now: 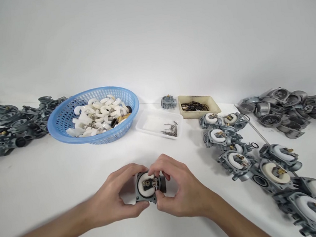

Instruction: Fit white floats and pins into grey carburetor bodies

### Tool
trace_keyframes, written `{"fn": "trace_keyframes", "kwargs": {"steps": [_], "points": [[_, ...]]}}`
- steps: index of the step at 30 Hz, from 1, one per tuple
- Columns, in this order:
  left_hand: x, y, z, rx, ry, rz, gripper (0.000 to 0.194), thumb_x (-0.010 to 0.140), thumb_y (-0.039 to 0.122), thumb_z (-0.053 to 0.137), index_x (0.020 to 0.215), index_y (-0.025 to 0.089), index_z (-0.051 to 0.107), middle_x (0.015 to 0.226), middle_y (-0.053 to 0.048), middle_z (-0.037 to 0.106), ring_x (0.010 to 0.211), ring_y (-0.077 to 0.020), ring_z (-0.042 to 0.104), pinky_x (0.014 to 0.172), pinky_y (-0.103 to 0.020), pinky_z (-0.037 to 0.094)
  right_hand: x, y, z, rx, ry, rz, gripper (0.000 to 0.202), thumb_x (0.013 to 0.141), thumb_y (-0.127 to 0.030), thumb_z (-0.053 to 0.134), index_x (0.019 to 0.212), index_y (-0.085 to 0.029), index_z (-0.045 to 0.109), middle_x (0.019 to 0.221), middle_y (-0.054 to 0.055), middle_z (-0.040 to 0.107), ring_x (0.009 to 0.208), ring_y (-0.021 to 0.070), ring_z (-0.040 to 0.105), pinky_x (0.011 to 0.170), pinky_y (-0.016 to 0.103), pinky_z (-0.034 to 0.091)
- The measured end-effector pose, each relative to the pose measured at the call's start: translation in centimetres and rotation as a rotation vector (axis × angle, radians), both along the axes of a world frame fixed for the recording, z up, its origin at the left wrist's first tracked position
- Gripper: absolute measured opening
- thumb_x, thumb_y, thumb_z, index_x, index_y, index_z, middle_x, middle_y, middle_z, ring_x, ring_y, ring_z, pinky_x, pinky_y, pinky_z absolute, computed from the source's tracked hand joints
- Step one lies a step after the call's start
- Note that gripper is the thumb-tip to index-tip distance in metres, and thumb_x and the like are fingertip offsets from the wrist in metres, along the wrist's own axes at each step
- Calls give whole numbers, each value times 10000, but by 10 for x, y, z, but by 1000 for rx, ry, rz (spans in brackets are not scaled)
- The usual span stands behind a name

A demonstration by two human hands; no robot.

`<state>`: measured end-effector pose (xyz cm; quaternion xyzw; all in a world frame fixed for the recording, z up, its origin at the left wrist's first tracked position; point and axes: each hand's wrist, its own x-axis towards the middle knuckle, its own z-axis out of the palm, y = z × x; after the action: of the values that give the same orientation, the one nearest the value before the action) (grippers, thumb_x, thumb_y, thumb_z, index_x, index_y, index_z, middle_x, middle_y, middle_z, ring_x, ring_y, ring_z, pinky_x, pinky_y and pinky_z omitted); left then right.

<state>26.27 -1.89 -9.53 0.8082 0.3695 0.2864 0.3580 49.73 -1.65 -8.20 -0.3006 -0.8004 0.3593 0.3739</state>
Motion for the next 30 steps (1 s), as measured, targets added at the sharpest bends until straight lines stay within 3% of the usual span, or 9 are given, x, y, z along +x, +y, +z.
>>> {"fn": "trace_keyframes", "kwargs": {"steps": [30], "points": [[-2,-1,-2,19,0,-9,564,750,209,784,1246,291,529,1090,16,680,929,-179,649,809,-293,502,0,0,-3,-8,13,7,465,707,-6,568,1099,-254,584,929,1,566,767,155,471,650,287,427]]}}
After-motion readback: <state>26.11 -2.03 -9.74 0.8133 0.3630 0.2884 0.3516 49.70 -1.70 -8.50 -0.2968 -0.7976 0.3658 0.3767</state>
